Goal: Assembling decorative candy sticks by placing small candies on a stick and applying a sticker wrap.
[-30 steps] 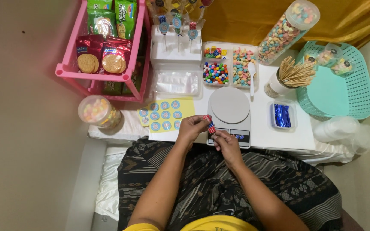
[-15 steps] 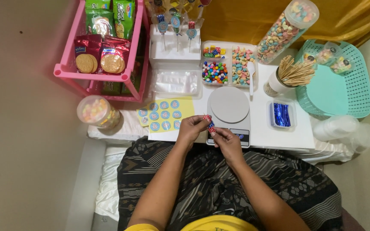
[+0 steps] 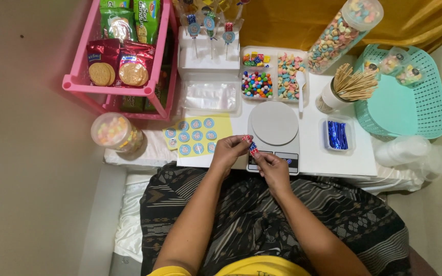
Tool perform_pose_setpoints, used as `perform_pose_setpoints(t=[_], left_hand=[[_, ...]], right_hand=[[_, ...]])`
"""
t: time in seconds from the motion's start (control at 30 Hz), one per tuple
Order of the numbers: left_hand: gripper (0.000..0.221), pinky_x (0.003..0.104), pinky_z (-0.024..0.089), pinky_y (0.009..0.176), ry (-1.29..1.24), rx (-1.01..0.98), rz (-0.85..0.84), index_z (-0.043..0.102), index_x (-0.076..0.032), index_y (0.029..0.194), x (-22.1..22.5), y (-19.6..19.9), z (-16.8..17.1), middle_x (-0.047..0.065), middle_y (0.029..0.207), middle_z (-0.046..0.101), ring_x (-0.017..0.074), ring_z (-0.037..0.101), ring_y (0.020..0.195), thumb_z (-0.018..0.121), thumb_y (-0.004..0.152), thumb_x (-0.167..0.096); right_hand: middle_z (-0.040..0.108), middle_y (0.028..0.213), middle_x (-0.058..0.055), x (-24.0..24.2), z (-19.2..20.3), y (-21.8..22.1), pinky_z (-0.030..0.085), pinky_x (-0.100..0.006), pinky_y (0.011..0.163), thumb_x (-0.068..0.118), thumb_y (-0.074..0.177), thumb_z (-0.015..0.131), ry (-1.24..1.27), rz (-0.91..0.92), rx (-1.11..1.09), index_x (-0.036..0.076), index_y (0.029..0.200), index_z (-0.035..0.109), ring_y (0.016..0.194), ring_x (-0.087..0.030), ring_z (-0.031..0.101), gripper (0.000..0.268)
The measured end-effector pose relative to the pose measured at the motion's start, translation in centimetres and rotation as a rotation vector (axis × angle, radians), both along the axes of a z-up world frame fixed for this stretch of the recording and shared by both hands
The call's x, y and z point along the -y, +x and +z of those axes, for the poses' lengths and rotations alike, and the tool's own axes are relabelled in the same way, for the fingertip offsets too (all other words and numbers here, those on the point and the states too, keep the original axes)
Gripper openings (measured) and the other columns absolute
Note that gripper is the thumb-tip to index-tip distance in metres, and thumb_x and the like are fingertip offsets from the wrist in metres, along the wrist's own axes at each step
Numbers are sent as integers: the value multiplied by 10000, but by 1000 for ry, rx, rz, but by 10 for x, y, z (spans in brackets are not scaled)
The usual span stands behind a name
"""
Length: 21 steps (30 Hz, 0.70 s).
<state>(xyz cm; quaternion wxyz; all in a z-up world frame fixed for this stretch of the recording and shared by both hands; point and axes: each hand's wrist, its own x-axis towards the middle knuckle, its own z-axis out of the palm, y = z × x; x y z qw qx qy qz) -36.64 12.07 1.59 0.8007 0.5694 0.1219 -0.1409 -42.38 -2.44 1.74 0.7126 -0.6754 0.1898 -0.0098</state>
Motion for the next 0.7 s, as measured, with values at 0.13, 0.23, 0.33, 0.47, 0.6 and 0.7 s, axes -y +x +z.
perform_pose_setpoints(t=[0.13,0.23,0.33,0.47,0.6,0.7], left_hand=[[411,371,619,805,5,2,0,762,33,1103,0,1,-3,147,910,738,198,714,852,877,823,-244],[434,372,618,800,4,1,2,751,50,1109,1,1,-3,148,907,726,195,708,842,881,815,-240],[405,353,626,781,-2,-4,-10,754,41,1106,2,1,-7,137,896,727,192,724,825,863,835,-240],[386,387,623,796,-21,2,-20,738,48,1153,2,2,-11,182,938,726,231,730,855,827,868,-196],[435,403,617,827,-45,20,-45,726,24,1211,3,0,-9,178,991,737,233,733,895,833,878,-235],[508,357,624,816,-28,56,-46,706,24,1236,4,0,-12,145,974,733,188,723,870,881,814,-199]], right_hand=[[612,604,-133,1,-4,1,438,-220,417,138,921,788,-9,-7,13,-32,1052,775,495,-105,516,215],[646,650,-143,0,-2,0,475,-208,445,119,911,793,4,-23,7,-44,1041,775,555,-122,569,209],[632,635,-138,0,1,-1,462,-210,427,130,919,784,-1,-19,10,-43,1051,775,537,-110,539,217],[637,644,-144,-1,1,-1,468,-212,438,127,923,785,11,-27,8,-47,1052,771,558,-116,549,217],[627,661,-117,-3,9,-1,475,-201,452,121,932,770,40,-46,1,-52,1075,762,576,-110,556,224],[611,629,-118,-2,3,2,469,-220,432,121,940,761,32,-44,4,-45,1077,762,534,-110,540,215]])
